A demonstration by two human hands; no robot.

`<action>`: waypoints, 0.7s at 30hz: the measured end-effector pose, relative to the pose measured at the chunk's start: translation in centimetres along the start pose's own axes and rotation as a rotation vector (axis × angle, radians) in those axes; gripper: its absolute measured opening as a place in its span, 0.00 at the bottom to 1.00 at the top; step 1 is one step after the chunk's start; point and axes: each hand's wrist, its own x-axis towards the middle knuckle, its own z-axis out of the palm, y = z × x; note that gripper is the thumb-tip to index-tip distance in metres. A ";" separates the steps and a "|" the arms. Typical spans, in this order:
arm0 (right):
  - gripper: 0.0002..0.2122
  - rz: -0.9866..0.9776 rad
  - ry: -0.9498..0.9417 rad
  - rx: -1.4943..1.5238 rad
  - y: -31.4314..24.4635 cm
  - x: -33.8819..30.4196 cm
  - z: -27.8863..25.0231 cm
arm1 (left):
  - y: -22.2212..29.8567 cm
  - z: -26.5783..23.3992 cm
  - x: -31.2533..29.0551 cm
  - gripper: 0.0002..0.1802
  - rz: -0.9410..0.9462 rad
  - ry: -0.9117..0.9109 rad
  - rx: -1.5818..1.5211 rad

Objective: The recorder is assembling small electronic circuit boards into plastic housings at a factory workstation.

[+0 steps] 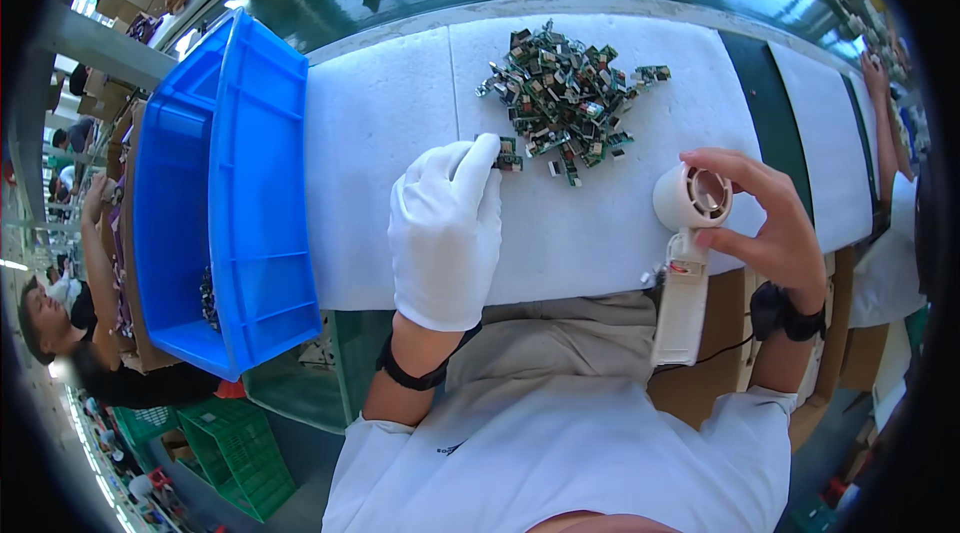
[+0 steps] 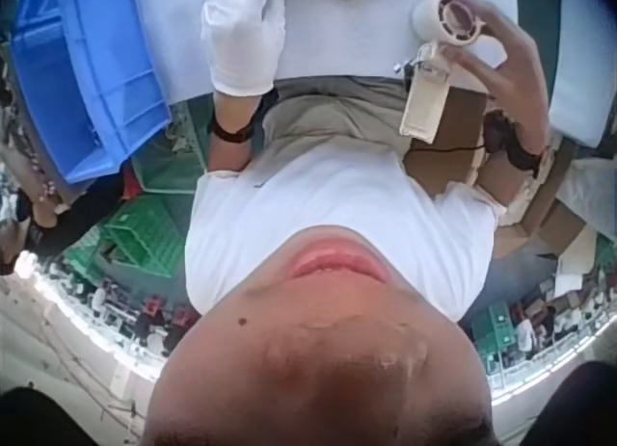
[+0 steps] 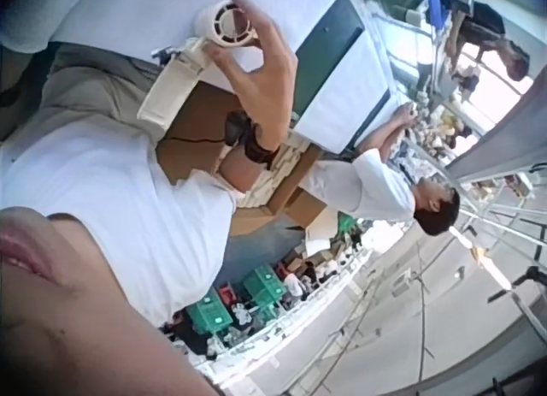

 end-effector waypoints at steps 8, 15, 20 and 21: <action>0.29 0.314 0.192 0.088 10.4 5.6 -9.9 | -0.3 0.0 -1.0 0.22 0.011 0.132 -0.035; 0.25 0.698 0.681 0.056 19.3 12.8 -13.4 | -0.4 0.4 -1.5 0.27 0.080 0.246 0.037; 0.23 0.280 0.384 -0.013 13.4 17.6 -9.1 | -0.6 0.3 -1.5 0.29 0.087 0.202 -0.035; 0.22 0.185 0.302 -0.125 12.5 18.1 -8.7 | -0.6 0.3 -1.5 0.29 0.081 0.208 -0.046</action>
